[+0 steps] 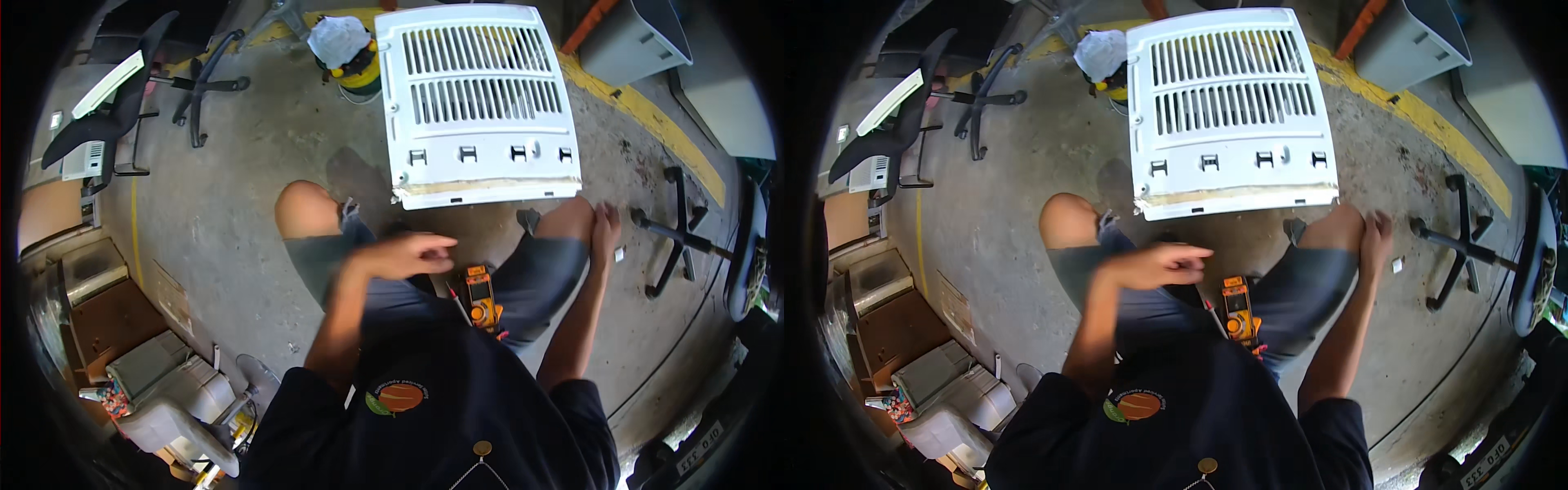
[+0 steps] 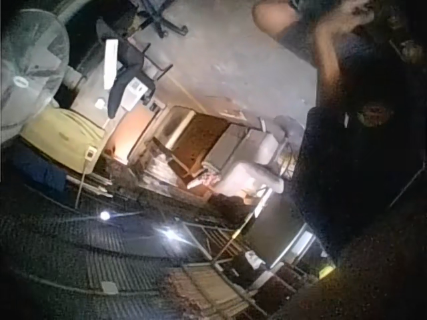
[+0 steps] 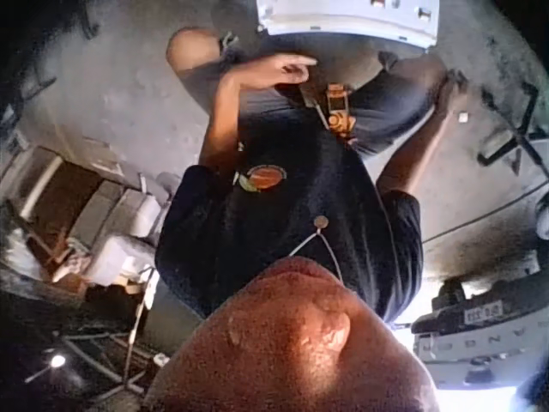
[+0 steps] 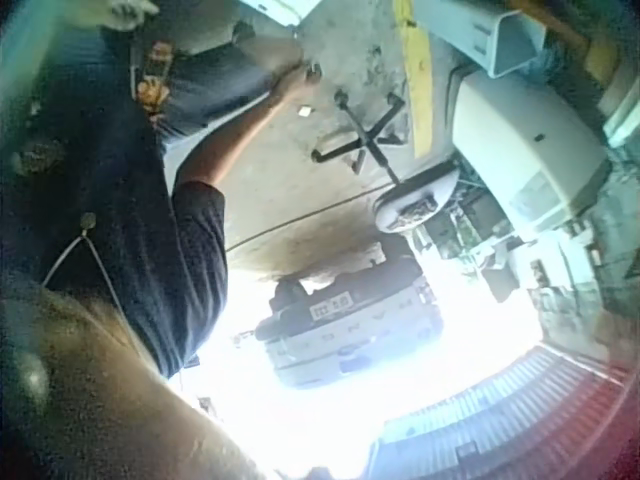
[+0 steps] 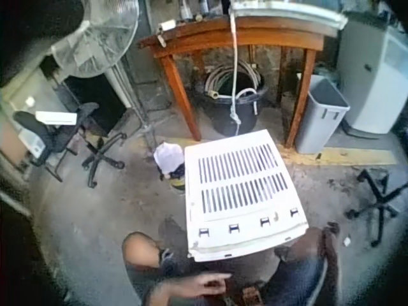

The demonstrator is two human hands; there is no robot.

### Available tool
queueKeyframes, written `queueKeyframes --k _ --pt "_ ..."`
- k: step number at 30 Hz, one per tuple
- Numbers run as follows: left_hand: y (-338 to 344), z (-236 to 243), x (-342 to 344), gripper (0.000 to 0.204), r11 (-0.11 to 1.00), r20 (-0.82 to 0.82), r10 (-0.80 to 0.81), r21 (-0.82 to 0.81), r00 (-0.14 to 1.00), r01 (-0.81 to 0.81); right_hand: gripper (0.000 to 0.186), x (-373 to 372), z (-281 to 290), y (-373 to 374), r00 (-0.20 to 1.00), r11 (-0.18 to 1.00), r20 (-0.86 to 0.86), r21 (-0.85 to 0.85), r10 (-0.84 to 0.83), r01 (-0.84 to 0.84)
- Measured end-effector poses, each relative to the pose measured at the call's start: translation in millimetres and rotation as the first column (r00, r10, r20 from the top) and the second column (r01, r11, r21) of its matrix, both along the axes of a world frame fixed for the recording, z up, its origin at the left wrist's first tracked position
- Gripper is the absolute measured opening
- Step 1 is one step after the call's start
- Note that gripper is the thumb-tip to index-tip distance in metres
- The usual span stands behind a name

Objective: Repairing and inspecting an air conditioning unit by removing the grill and checking internal components with tools.

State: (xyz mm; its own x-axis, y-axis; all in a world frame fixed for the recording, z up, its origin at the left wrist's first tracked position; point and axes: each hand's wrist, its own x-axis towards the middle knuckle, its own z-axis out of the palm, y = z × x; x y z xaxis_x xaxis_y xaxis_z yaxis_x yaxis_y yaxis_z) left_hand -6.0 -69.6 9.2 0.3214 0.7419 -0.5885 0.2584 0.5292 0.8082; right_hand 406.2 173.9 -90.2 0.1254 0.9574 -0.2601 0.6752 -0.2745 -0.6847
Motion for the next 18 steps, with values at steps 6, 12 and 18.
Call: queueKeyframes --k 6,12,18 --pt "90.8 43.7 -197.0 0.035 0.611 -0.061 0.759 0.412 0.648 -0.677 0.057 42.3 -1.2 -78.4 0.610 0.919 -0.697 -0.363 -0.377 0.153" --pt "249.1 -16.0 -292.0 0.027 0.306 -0.104 0.911 0.820 0.400 -0.483 0.055 66.2 -0.5 -140.0 0.772 0.928 -0.522 -0.132 -0.363 0.348" --pt "340.2 78.4 -281.1 0.022 0.018 0.107 0.956 0.909 0.274 -0.417 0.051 33.3 60.6 -203.3 0.848 0.902 -0.414 0.125 -0.332 0.414"
